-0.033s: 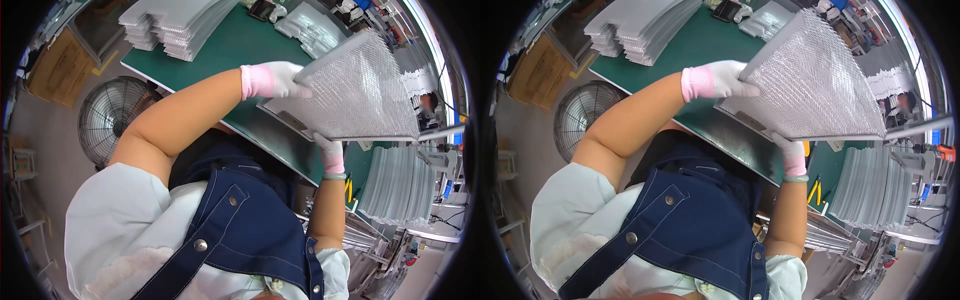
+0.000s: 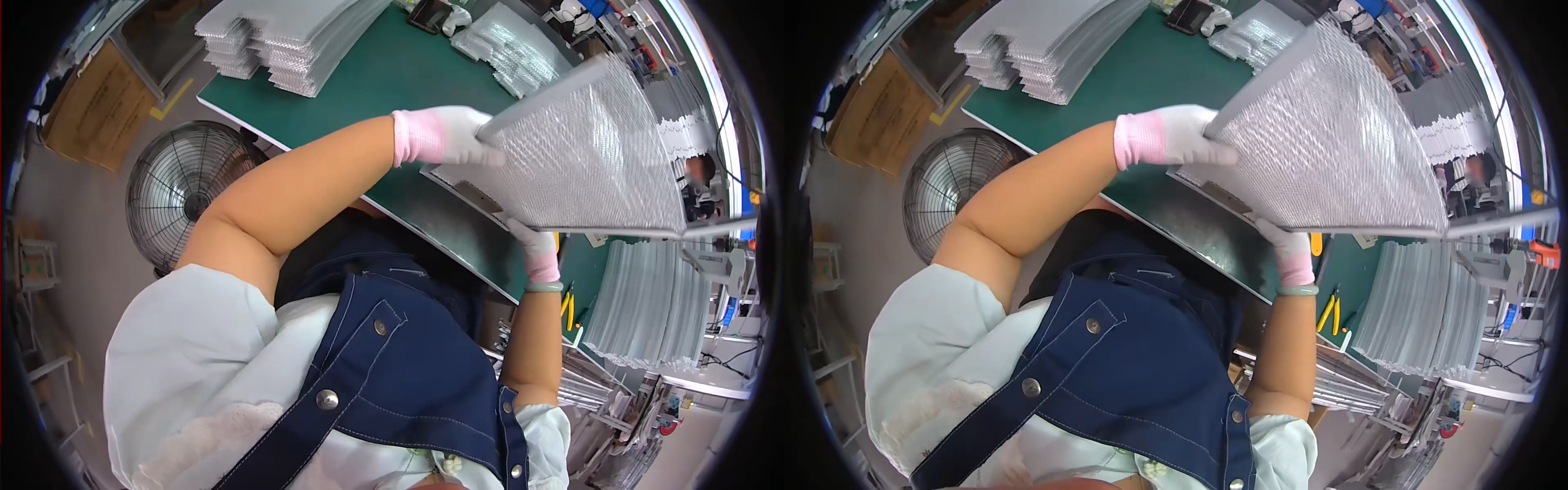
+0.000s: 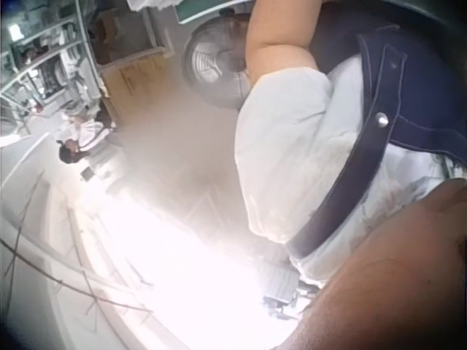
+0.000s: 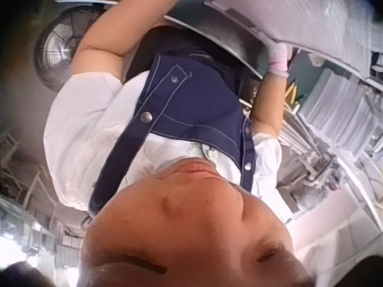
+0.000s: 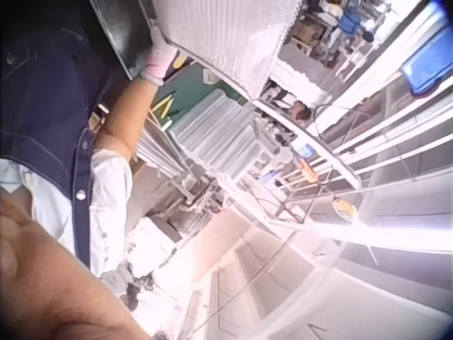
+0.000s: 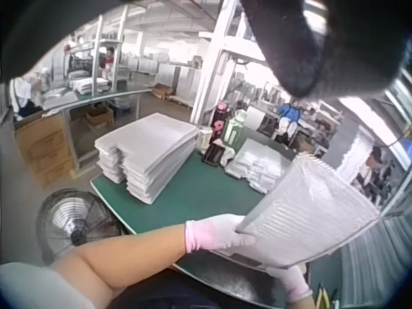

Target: The person assembles air filters by placing a mesh sheet onto a workbench, positioning a plastic connector, and fitting metal frame pieces around the mesh. They use a handheld stapler to secure the frame to the mesh and then place the completed unit aside. The process is repeated for multiple units.

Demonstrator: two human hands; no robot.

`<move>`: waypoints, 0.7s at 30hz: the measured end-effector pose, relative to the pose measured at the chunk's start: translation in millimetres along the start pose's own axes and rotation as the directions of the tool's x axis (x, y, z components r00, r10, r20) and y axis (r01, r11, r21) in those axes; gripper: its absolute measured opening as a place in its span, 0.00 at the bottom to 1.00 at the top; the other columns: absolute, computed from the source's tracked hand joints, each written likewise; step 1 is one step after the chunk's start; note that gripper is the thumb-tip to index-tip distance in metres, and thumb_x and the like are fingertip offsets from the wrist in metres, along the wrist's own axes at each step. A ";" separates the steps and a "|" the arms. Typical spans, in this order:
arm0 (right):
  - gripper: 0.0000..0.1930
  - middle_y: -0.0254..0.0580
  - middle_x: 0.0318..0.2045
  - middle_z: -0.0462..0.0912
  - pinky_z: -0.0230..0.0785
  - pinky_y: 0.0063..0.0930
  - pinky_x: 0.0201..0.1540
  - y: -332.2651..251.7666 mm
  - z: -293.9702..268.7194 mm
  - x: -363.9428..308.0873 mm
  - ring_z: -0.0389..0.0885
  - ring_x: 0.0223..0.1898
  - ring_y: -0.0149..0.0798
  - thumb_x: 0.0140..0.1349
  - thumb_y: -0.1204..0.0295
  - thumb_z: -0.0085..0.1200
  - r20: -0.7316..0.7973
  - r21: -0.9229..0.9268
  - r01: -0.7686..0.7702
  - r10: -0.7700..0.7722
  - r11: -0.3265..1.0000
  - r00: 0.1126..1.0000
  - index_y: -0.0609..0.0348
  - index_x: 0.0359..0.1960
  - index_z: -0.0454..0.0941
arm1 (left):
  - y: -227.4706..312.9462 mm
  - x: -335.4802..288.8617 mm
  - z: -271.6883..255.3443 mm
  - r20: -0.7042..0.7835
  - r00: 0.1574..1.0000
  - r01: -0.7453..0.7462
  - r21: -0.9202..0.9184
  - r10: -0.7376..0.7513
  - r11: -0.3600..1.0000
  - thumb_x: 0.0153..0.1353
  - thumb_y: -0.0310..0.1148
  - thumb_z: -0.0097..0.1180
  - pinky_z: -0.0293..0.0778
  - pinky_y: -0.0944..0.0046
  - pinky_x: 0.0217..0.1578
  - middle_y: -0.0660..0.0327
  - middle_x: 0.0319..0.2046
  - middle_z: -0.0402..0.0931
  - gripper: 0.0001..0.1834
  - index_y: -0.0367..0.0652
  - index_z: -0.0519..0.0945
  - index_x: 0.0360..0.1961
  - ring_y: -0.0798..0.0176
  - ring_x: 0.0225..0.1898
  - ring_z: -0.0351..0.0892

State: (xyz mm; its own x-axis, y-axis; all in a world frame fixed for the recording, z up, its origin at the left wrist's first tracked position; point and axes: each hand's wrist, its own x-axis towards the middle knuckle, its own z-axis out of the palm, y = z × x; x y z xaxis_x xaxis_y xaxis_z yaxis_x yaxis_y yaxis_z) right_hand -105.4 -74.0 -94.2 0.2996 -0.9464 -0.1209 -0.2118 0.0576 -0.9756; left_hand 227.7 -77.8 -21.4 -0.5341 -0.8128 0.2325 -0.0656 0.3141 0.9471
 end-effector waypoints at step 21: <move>0.16 0.40 0.43 0.86 0.75 0.32 0.52 -15.2 19.2 -0.4 0.83 0.45 0.35 0.53 0.77 0.68 0.077 -0.255 0.019 0.000 0.967 0.997 0.65 0.45 0.83 | 28.9 9.5 -14.5 -0.204 0.974 -0.158 -0.280 0.102 0.947 0.63 0.35 0.63 0.69 0.66 0.57 0.58 0.51 0.79 0.25 0.33 0.74 0.58 0.69 0.52 0.75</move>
State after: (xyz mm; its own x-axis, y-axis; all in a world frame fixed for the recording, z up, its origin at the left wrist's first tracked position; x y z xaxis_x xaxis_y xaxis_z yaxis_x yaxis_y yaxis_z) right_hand -84.5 -68.4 -82.8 0.3702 -0.9191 -0.1350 -0.4361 -0.0436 -0.8988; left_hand 232.9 -83.5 11.4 -0.3546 -0.8594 0.3684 0.2586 0.2885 0.9219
